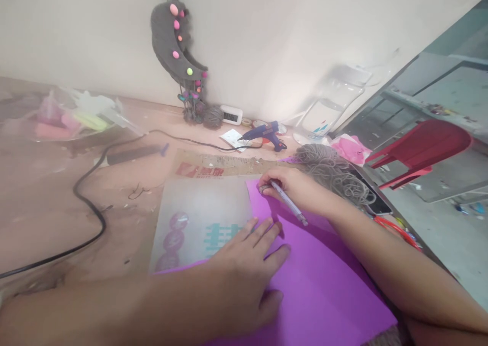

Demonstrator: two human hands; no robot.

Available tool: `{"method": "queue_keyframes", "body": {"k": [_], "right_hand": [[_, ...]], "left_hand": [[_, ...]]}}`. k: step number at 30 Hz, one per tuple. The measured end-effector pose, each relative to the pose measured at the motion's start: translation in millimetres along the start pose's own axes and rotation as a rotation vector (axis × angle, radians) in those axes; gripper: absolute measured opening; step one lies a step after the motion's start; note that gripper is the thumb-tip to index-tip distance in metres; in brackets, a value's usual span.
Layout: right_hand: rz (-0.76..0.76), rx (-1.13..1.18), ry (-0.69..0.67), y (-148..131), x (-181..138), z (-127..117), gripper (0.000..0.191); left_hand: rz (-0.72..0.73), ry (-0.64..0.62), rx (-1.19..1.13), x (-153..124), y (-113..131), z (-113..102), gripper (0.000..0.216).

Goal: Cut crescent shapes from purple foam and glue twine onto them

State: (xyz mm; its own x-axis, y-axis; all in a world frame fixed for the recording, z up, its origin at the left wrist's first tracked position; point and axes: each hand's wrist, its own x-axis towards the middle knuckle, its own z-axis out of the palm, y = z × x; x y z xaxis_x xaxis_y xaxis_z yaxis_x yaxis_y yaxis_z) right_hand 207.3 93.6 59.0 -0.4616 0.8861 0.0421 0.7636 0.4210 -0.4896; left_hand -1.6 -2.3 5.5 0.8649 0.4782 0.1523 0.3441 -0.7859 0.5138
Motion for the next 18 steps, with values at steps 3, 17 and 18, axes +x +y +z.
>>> {"method": "queue_keyframes", "body": {"k": [3,17,18], "right_hand": [[-0.086,-0.065,0.113,0,10,21,0.008],[-0.185,-0.076,0.079,4,26,22,0.01],[-0.216,-0.089,0.112,3,27,26,0.013]], "left_hand": [[0.003,-0.023,-0.007,1,0,-2,0.06],[0.006,-0.034,0.01,1,-1,-1,0.062],[0.004,-0.036,0.013,1,-1,0,0.063]]}}
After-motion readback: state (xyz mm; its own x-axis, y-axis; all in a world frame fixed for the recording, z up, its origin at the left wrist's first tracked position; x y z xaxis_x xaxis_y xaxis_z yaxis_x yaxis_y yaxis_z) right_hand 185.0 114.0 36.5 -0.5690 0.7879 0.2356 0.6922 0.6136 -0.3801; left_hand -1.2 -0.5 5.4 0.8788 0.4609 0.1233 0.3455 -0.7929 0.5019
